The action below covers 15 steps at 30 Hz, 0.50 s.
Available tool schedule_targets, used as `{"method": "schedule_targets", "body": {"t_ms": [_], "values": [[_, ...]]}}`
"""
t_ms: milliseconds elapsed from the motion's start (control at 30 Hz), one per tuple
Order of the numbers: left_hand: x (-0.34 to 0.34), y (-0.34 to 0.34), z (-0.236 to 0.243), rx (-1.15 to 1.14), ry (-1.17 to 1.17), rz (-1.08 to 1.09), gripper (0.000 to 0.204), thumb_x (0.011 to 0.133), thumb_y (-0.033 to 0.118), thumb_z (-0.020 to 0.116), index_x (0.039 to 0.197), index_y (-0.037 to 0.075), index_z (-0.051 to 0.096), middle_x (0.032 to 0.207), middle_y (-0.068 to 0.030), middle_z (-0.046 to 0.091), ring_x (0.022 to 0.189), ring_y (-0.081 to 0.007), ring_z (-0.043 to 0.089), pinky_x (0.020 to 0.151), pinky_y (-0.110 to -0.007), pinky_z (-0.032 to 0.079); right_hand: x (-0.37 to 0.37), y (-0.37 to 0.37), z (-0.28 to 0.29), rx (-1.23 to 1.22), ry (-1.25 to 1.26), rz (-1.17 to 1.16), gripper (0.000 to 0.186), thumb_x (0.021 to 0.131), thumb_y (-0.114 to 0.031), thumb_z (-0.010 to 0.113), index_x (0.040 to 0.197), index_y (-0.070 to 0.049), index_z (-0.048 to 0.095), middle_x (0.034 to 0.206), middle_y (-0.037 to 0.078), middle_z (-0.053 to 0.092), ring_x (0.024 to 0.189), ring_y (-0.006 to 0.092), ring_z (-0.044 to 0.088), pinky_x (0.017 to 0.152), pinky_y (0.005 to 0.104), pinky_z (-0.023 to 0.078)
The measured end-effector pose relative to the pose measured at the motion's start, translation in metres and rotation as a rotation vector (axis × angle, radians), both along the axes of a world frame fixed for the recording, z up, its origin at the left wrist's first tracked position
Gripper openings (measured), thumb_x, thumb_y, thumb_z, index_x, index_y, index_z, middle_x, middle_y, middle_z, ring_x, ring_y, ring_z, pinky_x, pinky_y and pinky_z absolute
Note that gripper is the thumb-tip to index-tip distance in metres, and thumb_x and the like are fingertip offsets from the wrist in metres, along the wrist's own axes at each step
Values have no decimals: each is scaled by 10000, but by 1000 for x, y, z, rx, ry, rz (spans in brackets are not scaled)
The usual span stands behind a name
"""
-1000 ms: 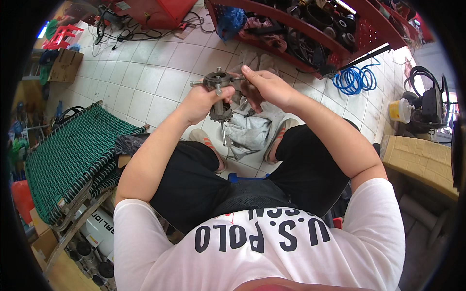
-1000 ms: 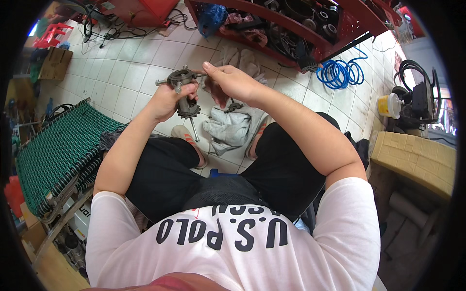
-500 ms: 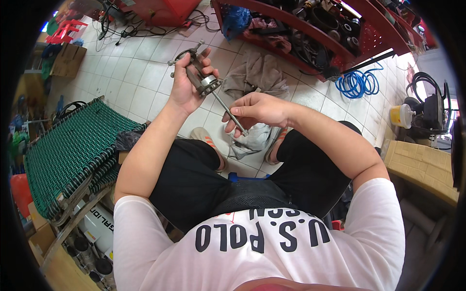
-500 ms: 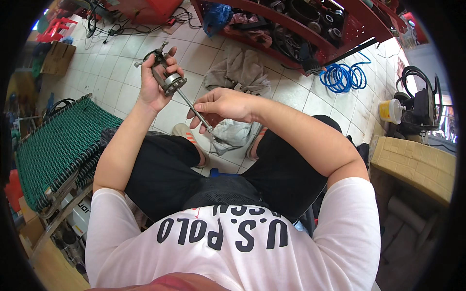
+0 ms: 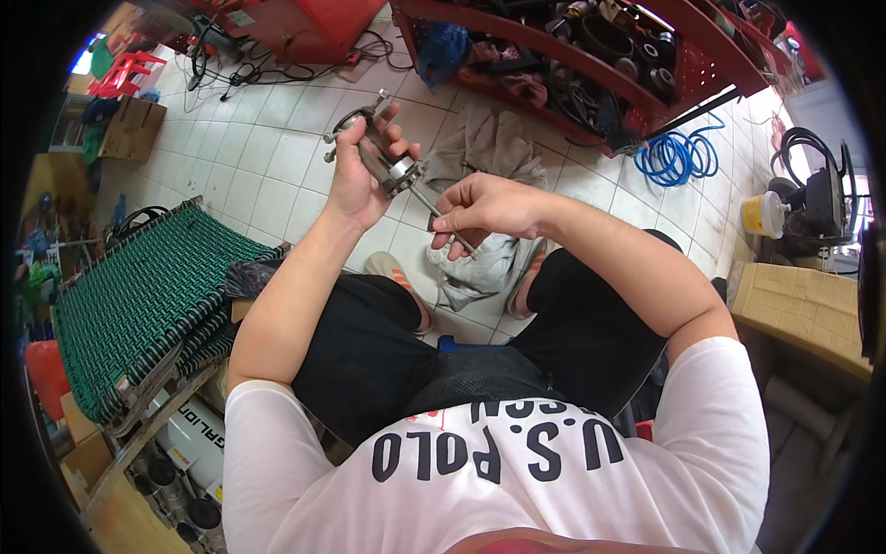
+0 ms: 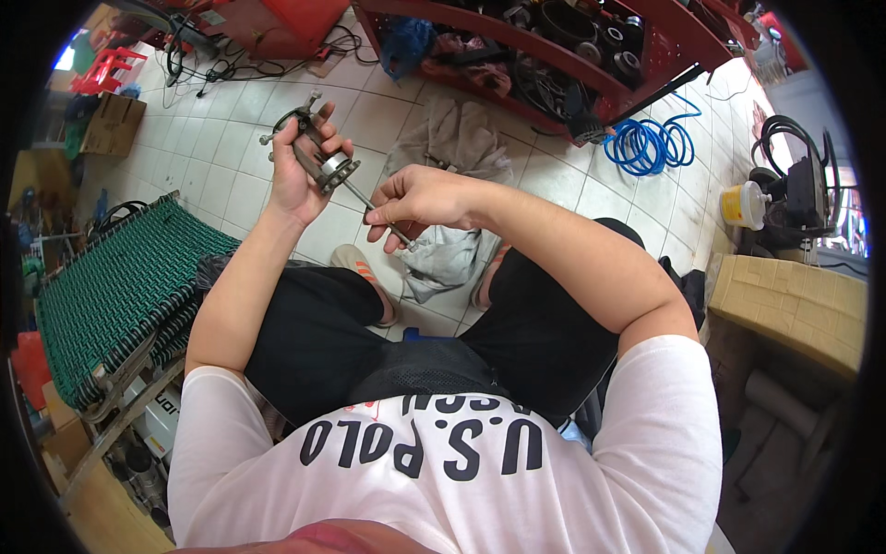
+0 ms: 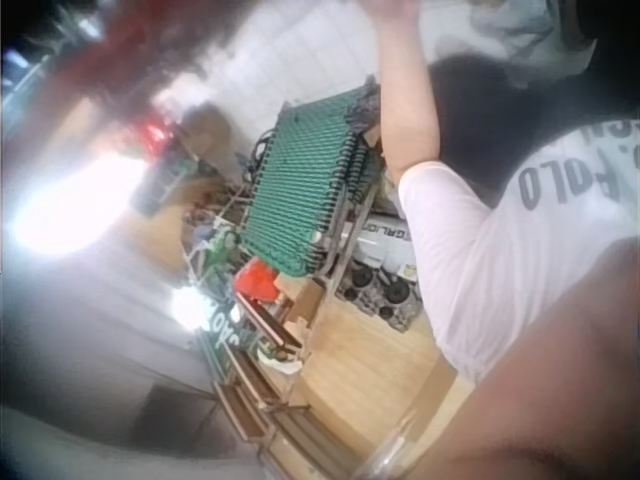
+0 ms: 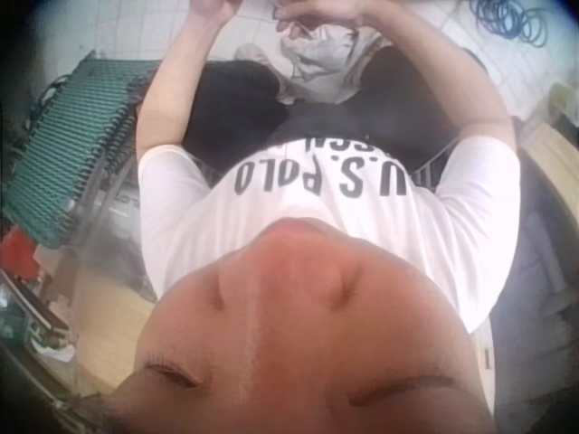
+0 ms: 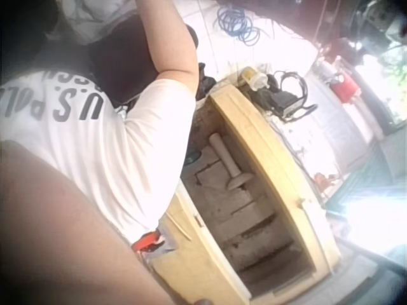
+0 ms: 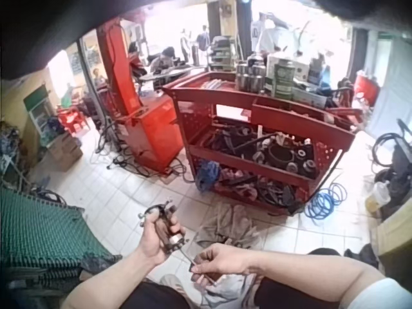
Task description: The person cleans and handles a small metal engine component, possibly a carburetor, using their hands and a small tool to reach into narrow openings.
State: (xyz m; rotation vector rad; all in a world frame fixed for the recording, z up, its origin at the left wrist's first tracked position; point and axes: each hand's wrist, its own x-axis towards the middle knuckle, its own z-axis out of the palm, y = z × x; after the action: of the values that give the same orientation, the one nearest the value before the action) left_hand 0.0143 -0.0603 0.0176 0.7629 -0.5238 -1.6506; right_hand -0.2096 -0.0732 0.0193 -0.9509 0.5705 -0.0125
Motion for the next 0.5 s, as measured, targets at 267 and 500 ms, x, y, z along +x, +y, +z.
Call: {"method": "schedule_targets", "body": {"t_ms": [267,500], "values": [[-10,-13,16,4,-143,103,487,1030,453,493,1290,44,540,915,-1,536,816,-112,543,976,-365,521,-3,-9,15,-103,39,-64,329,1039,-316,603,1119,1,643,1097,103,742,914,147,726,782,293,552],[-16,-14,4,7,-69,37,458,1036,426,482,1298,54,536,925,-6,530,828,-110,546,1011,-383,509,-9,-17,-10,-210,36,-26,251,1005,-258,666,966,-11,639,971,89,736,846,135,720,682,266,536]]}}
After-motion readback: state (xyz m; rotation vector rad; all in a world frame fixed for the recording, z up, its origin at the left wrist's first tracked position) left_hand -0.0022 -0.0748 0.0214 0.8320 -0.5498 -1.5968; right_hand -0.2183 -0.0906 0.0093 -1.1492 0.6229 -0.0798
